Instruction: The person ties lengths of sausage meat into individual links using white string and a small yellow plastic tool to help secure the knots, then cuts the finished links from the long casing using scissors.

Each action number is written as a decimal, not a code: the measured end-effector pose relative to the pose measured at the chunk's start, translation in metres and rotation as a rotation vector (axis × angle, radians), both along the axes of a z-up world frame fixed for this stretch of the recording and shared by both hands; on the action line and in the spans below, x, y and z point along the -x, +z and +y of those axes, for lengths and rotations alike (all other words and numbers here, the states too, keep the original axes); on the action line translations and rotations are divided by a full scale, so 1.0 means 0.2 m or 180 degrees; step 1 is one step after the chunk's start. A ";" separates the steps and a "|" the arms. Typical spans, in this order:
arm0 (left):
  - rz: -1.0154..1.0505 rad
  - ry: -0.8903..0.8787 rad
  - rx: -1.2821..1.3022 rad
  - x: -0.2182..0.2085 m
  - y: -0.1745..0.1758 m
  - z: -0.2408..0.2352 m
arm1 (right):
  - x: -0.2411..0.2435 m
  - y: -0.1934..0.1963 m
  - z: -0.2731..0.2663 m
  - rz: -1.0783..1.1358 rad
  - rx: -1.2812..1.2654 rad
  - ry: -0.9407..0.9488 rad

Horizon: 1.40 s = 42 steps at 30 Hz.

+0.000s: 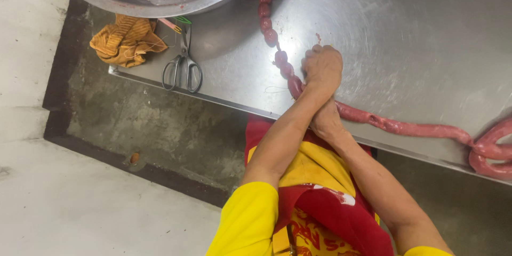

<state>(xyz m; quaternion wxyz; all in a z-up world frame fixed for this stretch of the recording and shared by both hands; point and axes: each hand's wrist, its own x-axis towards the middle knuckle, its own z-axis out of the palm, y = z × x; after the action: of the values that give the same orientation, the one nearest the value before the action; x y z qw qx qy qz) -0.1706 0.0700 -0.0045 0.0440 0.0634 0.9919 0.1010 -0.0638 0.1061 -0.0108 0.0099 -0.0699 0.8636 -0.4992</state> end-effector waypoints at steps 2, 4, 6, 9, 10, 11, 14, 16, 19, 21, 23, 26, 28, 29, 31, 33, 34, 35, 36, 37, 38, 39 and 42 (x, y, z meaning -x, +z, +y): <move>-0.0139 0.0198 -0.0546 -0.01 0.00 -0.02 | 0.00 0.03 -0.01 0.0221 0.0004 0.0109; -0.0218 0.0265 -0.0441 -0.03 0.01 -0.05 | 0.00 0.05 -0.02 0.0414 0.0020 0.0194; -0.0342 0.0337 -0.0319 -0.06 0.02 -0.08 | -0.01 0.04 -0.03 0.0437 0.0526 0.0160; -0.0237 0.0315 -0.0743 -0.05 0.07 -0.11 | -0.01 -0.04 0.00 0.1001 -0.0830 0.0309; -0.0460 -0.0086 -0.1039 -0.04 0.11 -0.11 | 0.00 -0.06 0.01 0.1024 -0.0850 0.0329; -0.0675 -0.0495 -0.1330 -0.05 0.18 -0.11 | 0.00 -0.08 0.02 0.0714 -0.1058 0.0434; -0.0788 -0.1483 -0.3709 -0.17 0.43 -0.14 | -0.02 -0.09 0.03 0.0821 -0.1125 0.0722; -0.1001 -0.1570 -0.4604 -0.34 0.58 -0.35 | -0.02 -0.06 0.05 0.1279 -0.0986 0.0878; -0.0714 -0.0695 -0.4851 -0.38 0.71 -0.74 | 0.03 0.04 0.08 0.0984 -0.0553 0.0553; -0.0174 0.0123 -0.3230 -0.37 0.65 -0.95 | 0.01 0.11 0.08 0.0742 -0.0253 0.0344; 0.0195 -0.0005 -0.1872 -0.36 0.45 -0.97 | 0.01 0.19 0.10 0.0584 -0.0036 0.0294; -0.0155 0.0013 -0.2676 -0.35 0.07 -0.84 | 0.01 0.26 0.04 0.0513 0.0398 0.0347; -0.0227 0.0047 -0.3708 -0.32 -0.10 -0.74 | 0.01 0.25 -0.04 0.0587 0.0609 0.0453; -0.0476 0.1057 -0.4947 -0.28 -0.15 -0.70 | 0.02 0.23 -0.08 0.0557 0.0510 0.0056; -0.0736 0.2133 -0.6150 -0.24 -0.21 -0.69 | 0.04 0.19 -0.11 0.0557 0.0390 -0.0319; -0.0001 0.1957 -0.6026 -0.22 -0.22 -0.74 | 0.06 0.12 -0.14 0.0623 -0.0481 -0.0427; -0.0005 0.1969 -0.6017 -0.23 -0.21 -0.77 | 0.06 0.09 -0.14 0.0610 -0.0476 -0.0424; 0.0082 0.1871 -0.5539 -0.24 -0.18 -0.80 | 0.08 0.06 -0.14 0.0599 -0.0544 -0.0456; 0.0127 0.1789 -0.5046 -0.29 -0.14 -0.82 | 0.06 0.03 -0.14 0.0548 -0.0613 -0.0494; 0.0085 0.1821 -0.5023 -0.32 -0.08 -0.84 | 0.05 0.01 -0.15 0.0498 -0.0609 -0.0498; 0.0094 0.1459 -0.5136 -0.34 0.01 -0.86 | 0.06 -0.01 -0.14 0.0561 -0.0655 -0.0514; 0.0097 0.1094 -0.5243 -0.36 0.12 -0.88 | 0.06 -0.02 -0.14 0.0625 -0.0702 -0.0530; -0.0155 0.0965 -0.5909 -0.55 0.49 -0.99 | 0.07 -0.02 -0.13 0.0700 -0.0468 -0.0453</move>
<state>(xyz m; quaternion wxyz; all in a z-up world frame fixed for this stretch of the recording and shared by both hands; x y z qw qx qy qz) -0.0607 -0.1278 0.0927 -0.0171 -0.0588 0.5112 0.8573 -0.0786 0.0794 -0.0152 -0.1151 -0.0618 0.8965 -0.4234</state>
